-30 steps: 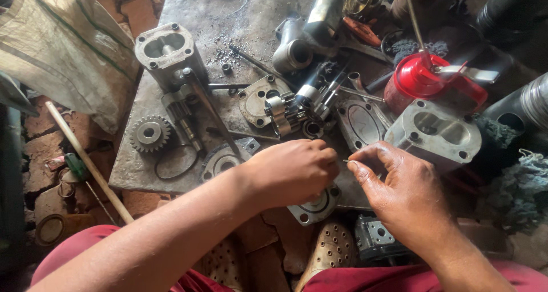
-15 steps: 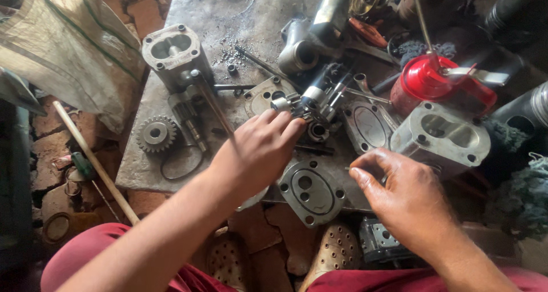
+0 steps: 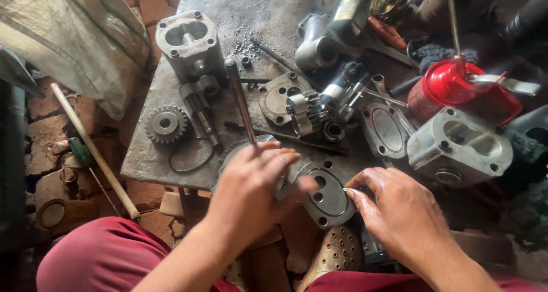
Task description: The person assembles various engine components on a metal workbench, including a piston, gears, and metal plates, by hand. They pick up a metal plate with two holes and fit it over other components.
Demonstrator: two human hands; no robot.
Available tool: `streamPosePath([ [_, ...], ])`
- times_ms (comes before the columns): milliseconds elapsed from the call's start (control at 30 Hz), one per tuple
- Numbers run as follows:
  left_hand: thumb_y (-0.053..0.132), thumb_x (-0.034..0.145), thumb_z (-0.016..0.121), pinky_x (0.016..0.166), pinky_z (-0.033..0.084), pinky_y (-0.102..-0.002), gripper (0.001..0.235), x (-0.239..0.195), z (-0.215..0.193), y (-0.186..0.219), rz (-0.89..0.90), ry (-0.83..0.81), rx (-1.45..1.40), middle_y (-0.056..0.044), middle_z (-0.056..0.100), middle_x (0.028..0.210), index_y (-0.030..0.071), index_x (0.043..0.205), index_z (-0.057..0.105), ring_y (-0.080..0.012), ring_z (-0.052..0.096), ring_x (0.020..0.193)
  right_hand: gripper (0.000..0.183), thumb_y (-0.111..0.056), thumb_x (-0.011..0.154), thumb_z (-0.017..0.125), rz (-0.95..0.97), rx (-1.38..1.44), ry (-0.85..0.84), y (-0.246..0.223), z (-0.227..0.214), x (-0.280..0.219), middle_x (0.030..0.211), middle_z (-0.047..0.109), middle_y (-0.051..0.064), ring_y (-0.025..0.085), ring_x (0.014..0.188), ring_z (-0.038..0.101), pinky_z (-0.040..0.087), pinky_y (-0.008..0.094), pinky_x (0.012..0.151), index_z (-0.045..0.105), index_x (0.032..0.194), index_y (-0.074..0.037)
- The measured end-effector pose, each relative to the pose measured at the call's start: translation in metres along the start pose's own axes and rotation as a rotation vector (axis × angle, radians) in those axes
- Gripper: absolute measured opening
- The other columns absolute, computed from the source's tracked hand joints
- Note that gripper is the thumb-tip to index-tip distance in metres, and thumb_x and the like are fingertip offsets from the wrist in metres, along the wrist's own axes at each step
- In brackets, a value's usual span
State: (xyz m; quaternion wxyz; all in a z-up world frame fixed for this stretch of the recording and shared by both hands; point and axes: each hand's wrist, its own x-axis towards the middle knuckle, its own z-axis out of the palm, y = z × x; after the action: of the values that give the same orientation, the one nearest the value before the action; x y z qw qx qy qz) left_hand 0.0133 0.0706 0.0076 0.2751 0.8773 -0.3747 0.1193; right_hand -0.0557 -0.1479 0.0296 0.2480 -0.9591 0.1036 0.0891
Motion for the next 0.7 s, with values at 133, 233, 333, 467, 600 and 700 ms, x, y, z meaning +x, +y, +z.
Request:
streamPosePath([
  [133, 0.061, 0.069, 0.085, 0.114, 0.035, -0.052, 0.106, -0.005, 0.007, 0.015, 0.017, -0.126, -0.085, -0.023, 0.059, 0.139, -0.009, 0.14, 0.048, -0.0429, 0.049, 0.136, 0.023, -0.031, 0.084, 0.074, -0.037, -0.016, 0.051, 0.002, 0.003, -0.002, 0.088, 0.073, 0.008, 0.028, 0.091, 0.069, 0.053, 0.042, 0.08, 0.076, 0.1, -0.015],
  [233, 0.058, 0.06, 0.089, 0.118, 0.026, -0.053, 0.124, -0.006, 0.012, 0.02, -0.042, -0.211, -0.115, -0.024, 0.055, 0.142, -0.01, 0.149, 0.036, -0.0427, 0.042, 0.141, 0.02, -0.029, 0.084, 0.074, -0.061, -0.024, 0.089, 0.004, 0.008, -0.005, 0.087, 0.073, 0.007, 0.029, 0.089, 0.069, 0.053, 0.042, 0.078, 0.076, 0.098, -0.015],
  [333, 0.055, 0.06, 0.091, 0.119, 0.026, -0.052, 0.129, -0.004, 0.013, 0.02, -0.062, -0.229, -0.147, -0.023, 0.056, 0.14, -0.009, 0.153, 0.03, -0.0405, 0.043, 0.14, 0.018, -0.028, 0.085, 0.073, -0.087, -0.037, 0.135, 0.005, 0.014, -0.007, 0.085, 0.072, 0.008, 0.03, 0.087, 0.068, 0.053, 0.043, 0.077, 0.074, 0.097, -0.014],
  [467, 0.051, 0.058, 0.091, 0.119, 0.031, -0.049, 0.126, -0.004, 0.014, 0.02, -0.065, -0.187, -0.186, -0.023, 0.058, 0.138, -0.008, 0.152, 0.032, -0.037, 0.049, 0.136, 0.016, -0.024, 0.083, 0.074, -0.108, -0.088, 0.195, 0.003, 0.022, -0.008, 0.082, 0.072, 0.008, 0.03, 0.086, 0.068, 0.053, 0.044, 0.077, 0.072, 0.093, -0.012],
  [600, 0.049, 0.058, 0.092, 0.117, 0.033, -0.047, 0.12, -0.005, 0.016, 0.018, -0.059, -0.192, -0.175, -0.024, 0.06, 0.133, -0.006, 0.148, 0.036, -0.0375, 0.054, 0.132, 0.01, -0.016, 0.081, 0.072, -0.157, -0.102, 0.232, 0.001, 0.028, -0.011, 0.081, 0.07, 0.008, 0.03, 0.084, 0.067, 0.052, 0.044, 0.075, 0.068, 0.086, -0.009],
  [700, 0.049, 0.059, 0.092, 0.117, 0.034, -0.048, 0.116, -0.004, 0.018, 0.016, -0.03, -0.173, -0.179, -0.023, 0.061, 0.132, -0.006, 0.146, 0.039, -0.0378, 0.054, 0.131, 0.01, -0.014, 0.081, 0.073, -0.184, -0.116, 0.264, 0.001, 0.03, -0.011, 0.081, 0.069, 0.008, 0.03, 0.082, 0.066, 0.052, 0.044, 0.074, 0.067, 0.084, -0.007],
])
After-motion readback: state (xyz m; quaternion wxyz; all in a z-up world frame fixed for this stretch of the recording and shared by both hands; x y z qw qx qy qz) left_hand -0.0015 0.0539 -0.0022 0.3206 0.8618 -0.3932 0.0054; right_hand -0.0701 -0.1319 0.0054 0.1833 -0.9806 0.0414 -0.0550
